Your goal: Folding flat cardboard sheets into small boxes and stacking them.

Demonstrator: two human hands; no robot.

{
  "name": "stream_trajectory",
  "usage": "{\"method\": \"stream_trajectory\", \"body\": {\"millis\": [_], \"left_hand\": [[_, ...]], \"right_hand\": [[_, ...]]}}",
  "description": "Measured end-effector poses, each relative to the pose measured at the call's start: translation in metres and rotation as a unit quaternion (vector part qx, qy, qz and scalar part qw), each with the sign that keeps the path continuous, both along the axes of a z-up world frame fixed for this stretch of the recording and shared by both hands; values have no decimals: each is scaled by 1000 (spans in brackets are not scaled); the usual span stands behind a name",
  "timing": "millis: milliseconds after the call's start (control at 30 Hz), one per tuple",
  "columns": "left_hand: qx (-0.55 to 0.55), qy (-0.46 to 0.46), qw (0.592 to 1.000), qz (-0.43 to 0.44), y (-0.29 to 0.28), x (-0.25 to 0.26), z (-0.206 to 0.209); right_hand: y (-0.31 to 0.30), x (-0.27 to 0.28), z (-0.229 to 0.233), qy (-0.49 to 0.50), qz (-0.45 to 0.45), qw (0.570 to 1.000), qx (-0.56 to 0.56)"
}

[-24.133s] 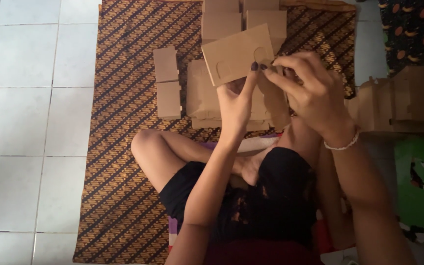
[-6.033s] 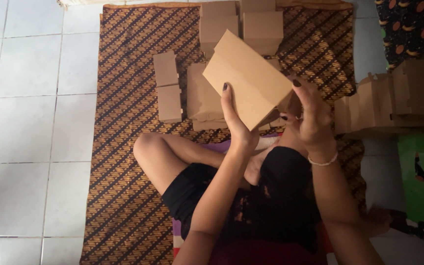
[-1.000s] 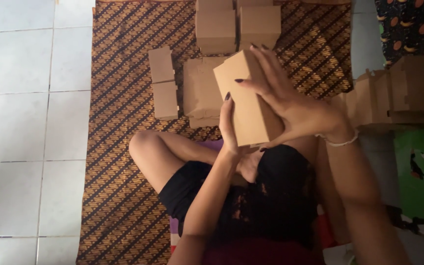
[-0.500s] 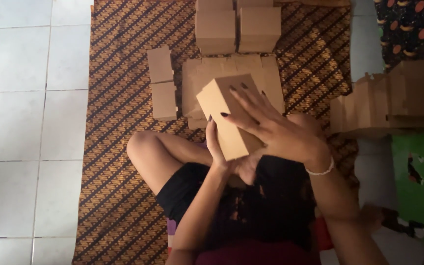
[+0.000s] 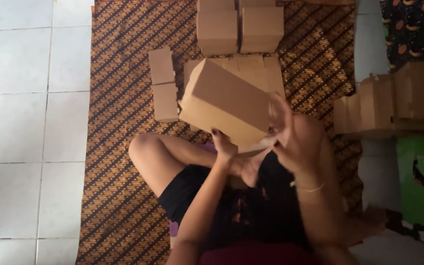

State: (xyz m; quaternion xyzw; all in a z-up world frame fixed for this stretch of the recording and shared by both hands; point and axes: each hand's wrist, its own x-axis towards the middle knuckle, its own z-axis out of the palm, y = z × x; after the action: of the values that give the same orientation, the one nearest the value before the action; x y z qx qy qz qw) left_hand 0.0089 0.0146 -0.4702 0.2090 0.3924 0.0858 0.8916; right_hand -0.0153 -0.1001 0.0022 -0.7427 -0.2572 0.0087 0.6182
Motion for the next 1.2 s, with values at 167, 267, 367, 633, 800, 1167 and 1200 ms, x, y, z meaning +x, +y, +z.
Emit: {"method": "stream_trajectory", "body": {"millis": [167,267,367,633,800,1167,1200], "left_hand": [[-71,-44,996,41,-21,-9,173],[286,-310,904,72,-8,-1,278],[430,-435,790,50,9,-7,323],[465,-308,823,-111,40,-45,425],[545,-321,766,-110,34,-50,418],[560,-315,758,-108,37,-40,414],[566,-317,753,-108,40,-37,411]], "right_hand": [[-29,-28,-73,248,77,924,280],[-22,-21,-50,304,36,872,383],[-18,-11,-16,252,-25,885,392],[-18,-7,-3,87,-66,966,234],[-30,-12,-57,95,-91,972,195],[-26,3,-7,35,-155,987,-14],[-15,-1,45,-85,-202,963,-159]]}}
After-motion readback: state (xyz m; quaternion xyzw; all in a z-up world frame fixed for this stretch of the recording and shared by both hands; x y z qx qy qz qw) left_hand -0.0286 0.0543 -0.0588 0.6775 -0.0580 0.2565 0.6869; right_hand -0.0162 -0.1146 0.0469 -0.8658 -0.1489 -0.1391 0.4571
